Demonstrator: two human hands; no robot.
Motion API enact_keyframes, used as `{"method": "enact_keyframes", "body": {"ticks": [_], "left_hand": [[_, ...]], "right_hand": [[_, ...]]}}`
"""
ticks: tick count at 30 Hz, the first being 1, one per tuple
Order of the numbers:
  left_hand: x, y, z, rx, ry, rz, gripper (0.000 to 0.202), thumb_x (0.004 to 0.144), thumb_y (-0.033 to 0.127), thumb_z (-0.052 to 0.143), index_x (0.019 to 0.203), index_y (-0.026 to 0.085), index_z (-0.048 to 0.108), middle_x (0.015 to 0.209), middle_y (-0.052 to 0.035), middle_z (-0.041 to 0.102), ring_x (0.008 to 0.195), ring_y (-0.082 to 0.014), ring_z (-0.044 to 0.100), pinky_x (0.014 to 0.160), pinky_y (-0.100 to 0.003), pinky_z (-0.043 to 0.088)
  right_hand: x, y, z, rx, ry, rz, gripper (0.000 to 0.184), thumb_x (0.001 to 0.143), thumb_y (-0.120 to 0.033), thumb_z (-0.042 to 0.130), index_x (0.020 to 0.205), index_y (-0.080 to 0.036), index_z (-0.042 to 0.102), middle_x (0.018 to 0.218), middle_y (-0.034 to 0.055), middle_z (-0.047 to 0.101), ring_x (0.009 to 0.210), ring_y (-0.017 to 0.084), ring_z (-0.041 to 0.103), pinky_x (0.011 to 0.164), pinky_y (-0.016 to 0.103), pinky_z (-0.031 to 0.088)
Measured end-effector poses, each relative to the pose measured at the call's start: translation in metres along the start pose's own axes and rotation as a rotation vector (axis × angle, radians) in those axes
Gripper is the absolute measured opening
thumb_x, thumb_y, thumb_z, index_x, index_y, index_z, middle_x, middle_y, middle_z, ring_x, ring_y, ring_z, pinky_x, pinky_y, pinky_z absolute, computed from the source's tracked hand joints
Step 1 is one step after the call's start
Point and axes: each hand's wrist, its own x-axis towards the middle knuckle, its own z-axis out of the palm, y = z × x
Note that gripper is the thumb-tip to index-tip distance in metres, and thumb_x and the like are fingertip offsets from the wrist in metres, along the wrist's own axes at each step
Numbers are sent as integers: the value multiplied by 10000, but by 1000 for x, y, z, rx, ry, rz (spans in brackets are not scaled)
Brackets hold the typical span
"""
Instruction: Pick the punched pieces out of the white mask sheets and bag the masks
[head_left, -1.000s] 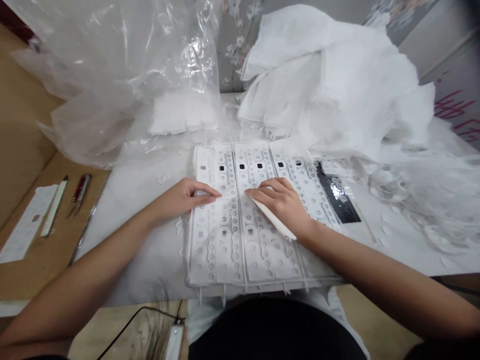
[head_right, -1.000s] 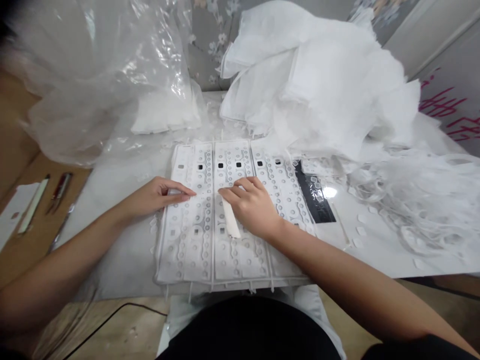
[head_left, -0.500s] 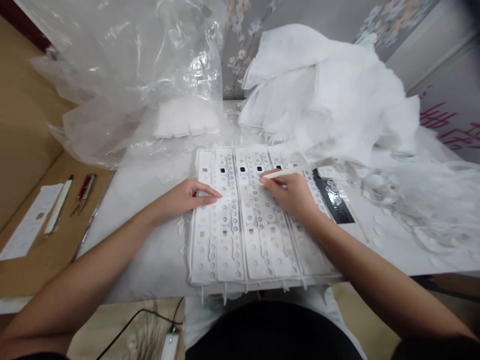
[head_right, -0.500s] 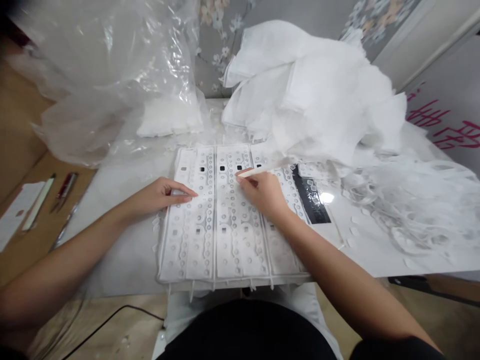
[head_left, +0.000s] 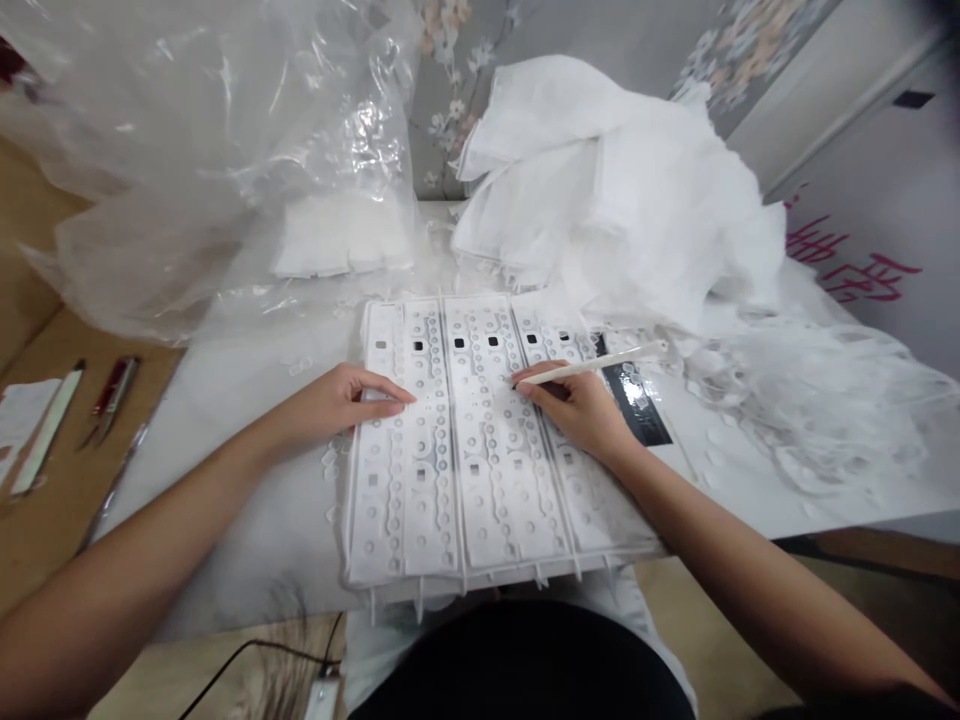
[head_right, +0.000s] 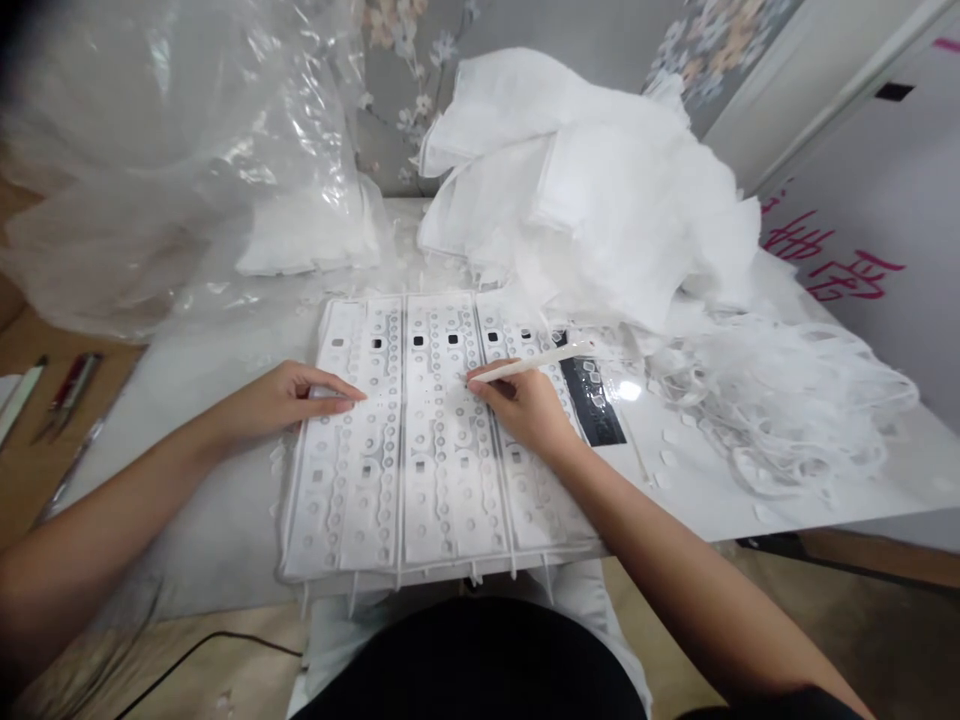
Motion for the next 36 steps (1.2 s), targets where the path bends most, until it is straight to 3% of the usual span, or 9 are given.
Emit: {"method": "enact_keyframes", "body": {"ticks": [5, 11, 17, 21, 25, 30, 33, 36], "left_hand": [[1, 1, 0, 21, -14, -96, 387, 842, 511, 776, 1107, 233, 823, 557, 11, 477, 478, -94, 370, 429, -208, 306], [-2, 10, 2, 5, -5, -113, 388, 842, 529, 775, 1102, 245, 826, 541, 25, 401, 492, -93, 339, 435, -200, 312], [1, 4, 1, -18, -21, -96, 378, 839, 498, 783, 1110, 237, 824, 547, 15, 461, 476, -90, 345, 423, -202, 310], [1, 4, 1, -20, -16, -62, 356, 849, 474, 775, 1104, 231, 826, 519, 19, 437, 459, -86, 332, 412, -198, 302], [0, 6, 2, -6, -13, -65, 363, 849, 487, 772, 1101, 232, 827, 522, 19, 433, 464, -86, 333, 408, -194, 295], [0, 6, 2, 3, 3, -46, 362, 843, 487, 775, 1088, 225, 831, 523, 14, 440, 469, -90, 326, 414, -200, 304], [0, 6, 2, 15, -2, -55, 369, 853, 500, 766, 1091, 225, 830, 533, 12, 454, 471, -87, 324, 416, -196, 292], [0, 7, 2, 33, -4, -64, 375, 855, 515, 762, 1096, 236, 829, 596, -7, 548, 480, -81, 331, 420, -196, 287]], "right_hand": [[0, 0, -1, -9, -4, -7, 115, 924, -280, 661, 892, -232, 761, 1072, 62, 780, 995, 222, 739, 863, 400, 619], [1, 3, 0, -10, -6, -22, 109, 921, -290, 670, 907, -235, 762, 1065, 62, 777, 984, 227, 738, 822, 406, 618], [-1, 2, 0, -46, -10, -35, 133, 937, -282, 645, 894, -236, 762, 1057, 57, 775, 963, 214, 736, 830, 400, 621], [-1, 0, 0, -98, 16, -9, 163, 947, -285, 629, 869, -233, 762, 1036, 56, 783, 867, 205, 736, 746, 380, 612], [-1, 0, 2, -111, 14, -26, 145, 943, -267, 632, 877, -232, 756, 1056, 55, 778, 909, 212, 735, 772, 386, 612], [-4, 6, 6, -254, 53, -268, 171, 973, -216, 595, 938, -248, 759, 1021, 45, 777, 1032, 235, 686, 909, 448, 586], [-8, 8, 6, -440, 4, -448, 248, 986, -153, 540, 1064, -246, 757, 1096, 37, 780, 1100, 260, 653, 943, 472, 546], [-13, 4, 5, -597, -62, -499, 345, 971, -106, 512, 1202, -243, 728, 1177, 42, 767, 1132, 280, 646, 906, 461, 520]]}}
